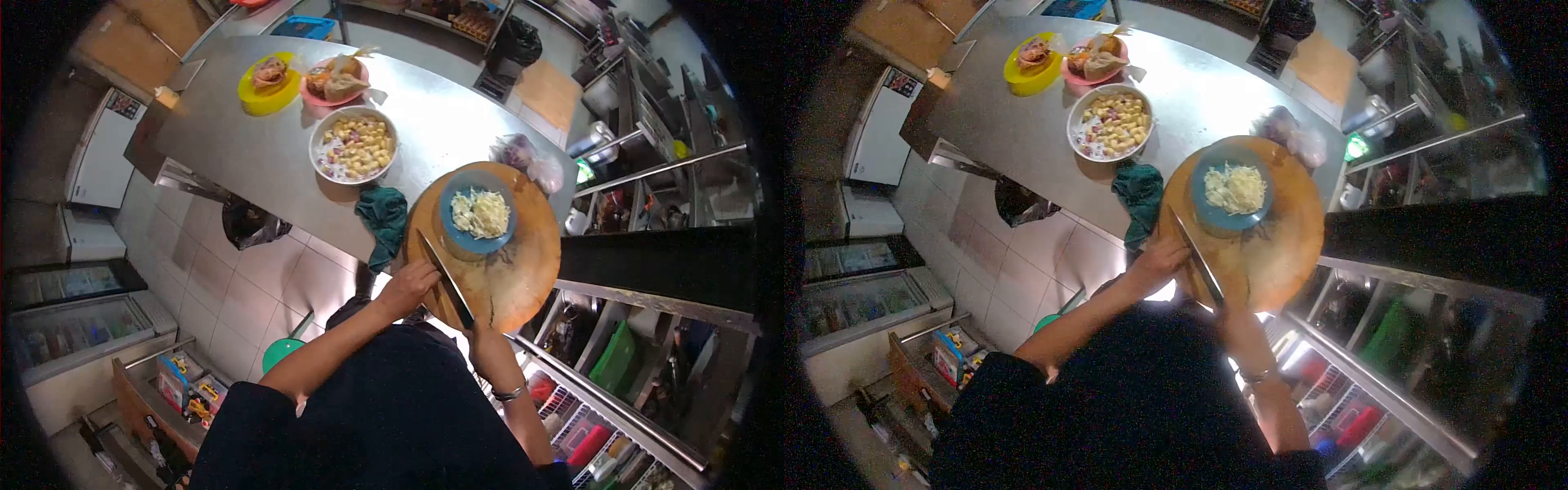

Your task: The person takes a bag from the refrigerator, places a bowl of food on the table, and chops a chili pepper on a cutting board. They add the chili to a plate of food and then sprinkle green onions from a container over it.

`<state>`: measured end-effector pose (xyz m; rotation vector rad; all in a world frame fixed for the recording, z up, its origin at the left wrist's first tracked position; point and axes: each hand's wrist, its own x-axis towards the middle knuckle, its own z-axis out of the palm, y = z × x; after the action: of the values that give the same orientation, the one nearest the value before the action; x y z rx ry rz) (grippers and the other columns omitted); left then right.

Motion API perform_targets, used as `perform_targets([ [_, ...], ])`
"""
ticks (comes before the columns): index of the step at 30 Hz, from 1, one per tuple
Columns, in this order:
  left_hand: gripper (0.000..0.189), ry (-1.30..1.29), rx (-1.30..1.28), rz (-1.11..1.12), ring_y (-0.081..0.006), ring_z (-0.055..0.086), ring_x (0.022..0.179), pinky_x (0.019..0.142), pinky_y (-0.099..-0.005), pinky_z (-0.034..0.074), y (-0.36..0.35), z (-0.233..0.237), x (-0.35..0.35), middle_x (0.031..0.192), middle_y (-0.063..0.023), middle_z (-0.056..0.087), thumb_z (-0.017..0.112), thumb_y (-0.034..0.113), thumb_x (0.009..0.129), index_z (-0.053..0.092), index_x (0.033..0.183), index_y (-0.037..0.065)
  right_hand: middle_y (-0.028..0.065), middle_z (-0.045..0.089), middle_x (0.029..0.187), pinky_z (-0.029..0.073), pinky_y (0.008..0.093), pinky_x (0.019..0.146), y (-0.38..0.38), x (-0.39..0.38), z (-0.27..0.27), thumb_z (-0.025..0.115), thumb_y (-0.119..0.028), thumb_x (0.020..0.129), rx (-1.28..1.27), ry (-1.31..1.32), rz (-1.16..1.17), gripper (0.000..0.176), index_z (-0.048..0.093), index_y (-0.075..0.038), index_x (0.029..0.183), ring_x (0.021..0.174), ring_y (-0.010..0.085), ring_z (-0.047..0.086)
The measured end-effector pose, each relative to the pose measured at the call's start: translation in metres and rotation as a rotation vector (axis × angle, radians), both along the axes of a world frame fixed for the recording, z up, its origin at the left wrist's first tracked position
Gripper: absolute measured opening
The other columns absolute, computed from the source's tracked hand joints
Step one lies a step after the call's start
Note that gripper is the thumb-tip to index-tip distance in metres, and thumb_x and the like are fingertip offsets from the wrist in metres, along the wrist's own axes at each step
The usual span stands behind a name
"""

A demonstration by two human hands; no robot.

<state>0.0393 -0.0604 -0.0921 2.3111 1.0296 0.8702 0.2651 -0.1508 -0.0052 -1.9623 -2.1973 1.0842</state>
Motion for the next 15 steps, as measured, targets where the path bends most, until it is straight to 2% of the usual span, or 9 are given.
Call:
perform_targets([
  [2,0.025,-0.009,0.053,0.022,-0.0312,0.061,0.098,0.088,-0.0391,0.05,0.0,-0.003,0.001,0.098,-0.0133,0.061,0.057,0.004,0.08,0.064,0.104,-0.001,0.0294,0.065,0.078,0.047,0.0587,0.062,-0.013,0.005,-0.056,0.057,-0.02,0.098,0.127,0.08,-0.05,0.024,0.048,0.001,0.101,0.073,0.0523,0.062],
  [5,0.02,0.037,0.086,0.022,-0.0296,0.06,0.093,0.084,-0.0376,0.05,0.0,-0.006,0.001,0.095,-0.0121,0.06,0.059,0.004,0.08,0.065,0.099,0.0,0.0289,0.065,0.078,0.048,0.0577,0.063,-0.014,-0.005,-0.063,0.057,-0.019,0.099,0.163,0.05,-0.057,0.022,0.048,0.0,0.102,0.075,0.0516,0.063],
  [8,0.018,-0.019,0.06,-0.032,-0.03,0.059,0.089,0.083,-0.0384,0.049,0.003,-0.004,-0.003,0.092,-0.0114,0.059,0.061,0.004,0.082,0.065,0.098,0.0,0.0297,0.064,0.077,0.049,0.057,0.063,-0.006,-0.009,-0.022,0.057,-0.02,0.099,0.113,0.0,-0.11,0.021,0.05,-0.001,0.107,0.075,0.0507,0.063],
  [10,0.018,-0.042,0.032,-0.055,-0.0309,0.059,0.09,0.082,-0.0395,0.05,0.009,-0.004,-0.012,0.092,-0.0114,0.06,0.064,0.002,0.081,0.065,0.099,0.001,0.03,0.064,0.077,0.049,0.0568,0.063,-0.006,-0.006,-0.022,0.057,-0.02,0.099,0.052,-0.064,-0.144,0.022,0.051,-0.003,0.112,0.075,0.05,0.064],
  [12,0.019,-0.239,-0.087,-0.024,-0.0321,0.061,0.089,0.08,-0.0414,0.051,0.017,-0.01,-0.028,0.09,-0.0117,0.061,0.067,0.002,0.079,0.066,0.098,0.002,0.029,0.065,0.078,0.049,0.0564,0.063,-0.002,-0.013,0.003,0.058,-0.021,0.099,0.032,-0.071,-0.201,0.024,0.052,-0.004,0.115,0.074,0.0495,0.064],
  [13,0.018,-0.251,-0.072,0.077,-0.0333,0.063,0.09,0.078,-0.0426,0.052,0.022,-0.026,-0.041,0.091,-0.0127,0.064,0.068,0.0,0.078,0.067,0.095,0.003,0.0278,0.066,0.079,0.049,0.0561,0.063,-0.001,-0.018,0.008,0.059,-0.02,0.098,0.067,0.042,-0.259,0.022,0.053,-0.003,0.111,0.075,0.0491,0.064],
  [15,0.004,-0.307,-0.101,0.366,-0.0318,0.066,0.081,0.073,-0.0406,0.052,0.048,-0.007,-0.069,0.086,-0.0129,0.068,0.067,0.005,0.088,0.069,0.09,0.003,0.0273,0.066,0.079,0.049,0.0559,0.064,-0.007,-0.017,-0.011,0.06,-0.02,0.098,0.096,0.036,-0.231,0.021,0.055,-0.002,0.108,0.076,0.0489,0.064],
])
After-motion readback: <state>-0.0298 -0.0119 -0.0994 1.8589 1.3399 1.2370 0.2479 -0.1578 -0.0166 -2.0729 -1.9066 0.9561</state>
